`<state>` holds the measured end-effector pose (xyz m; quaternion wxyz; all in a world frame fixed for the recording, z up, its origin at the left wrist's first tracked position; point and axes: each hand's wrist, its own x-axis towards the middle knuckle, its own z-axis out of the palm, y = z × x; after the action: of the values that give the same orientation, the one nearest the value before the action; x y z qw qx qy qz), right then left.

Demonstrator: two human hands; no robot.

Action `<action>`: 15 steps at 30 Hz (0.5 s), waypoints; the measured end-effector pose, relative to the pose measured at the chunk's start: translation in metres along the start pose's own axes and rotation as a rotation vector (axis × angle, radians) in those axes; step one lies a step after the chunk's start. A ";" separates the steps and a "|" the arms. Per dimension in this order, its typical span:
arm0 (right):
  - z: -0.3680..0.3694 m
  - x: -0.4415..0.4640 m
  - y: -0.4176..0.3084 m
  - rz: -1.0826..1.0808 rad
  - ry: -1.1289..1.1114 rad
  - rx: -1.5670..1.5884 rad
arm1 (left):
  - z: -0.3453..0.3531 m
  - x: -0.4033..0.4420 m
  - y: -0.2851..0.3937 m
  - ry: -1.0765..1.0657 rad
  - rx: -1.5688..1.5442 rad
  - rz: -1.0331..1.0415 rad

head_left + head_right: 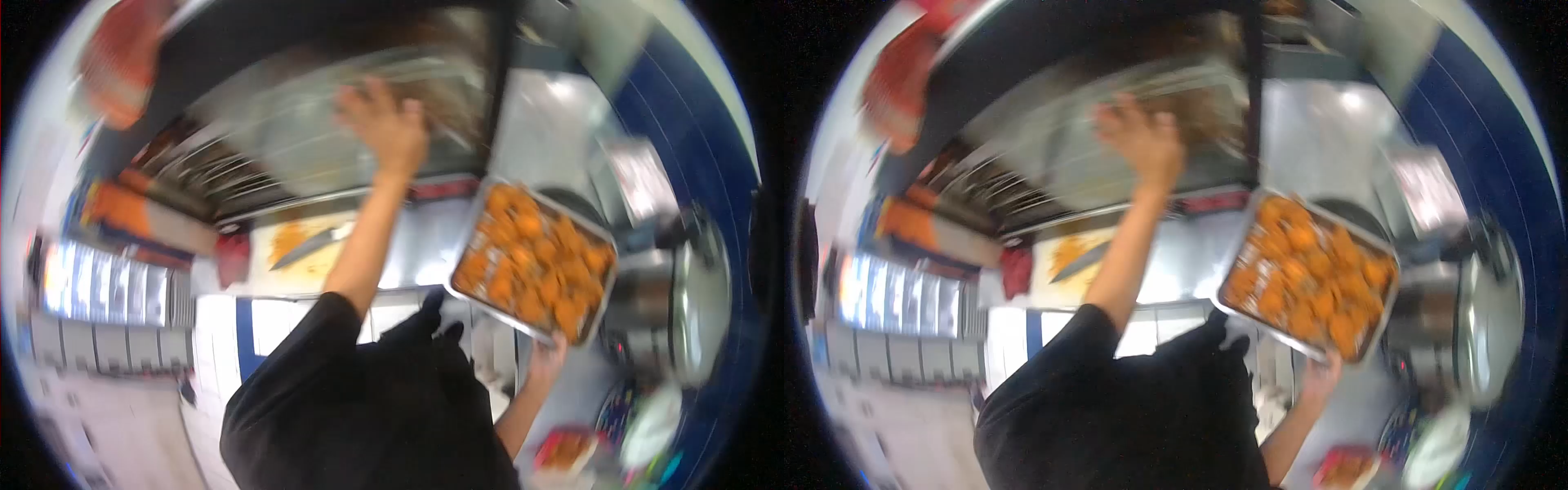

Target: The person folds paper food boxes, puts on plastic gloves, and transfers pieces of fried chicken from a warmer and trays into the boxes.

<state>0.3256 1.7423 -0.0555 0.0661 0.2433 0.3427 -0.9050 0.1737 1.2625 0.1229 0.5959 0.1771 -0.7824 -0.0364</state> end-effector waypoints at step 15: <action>0.009 -0.029 0.028 -0.100 -0.015 -0.041 | -0.095 0.044 -0.227 0.189 0.313 0.103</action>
<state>0.3553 1.7136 -0.0523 0.0283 0.2175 0.3724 -0.9018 0.3063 1.0504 0.1301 0.6332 0.2299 -0.7270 0.1329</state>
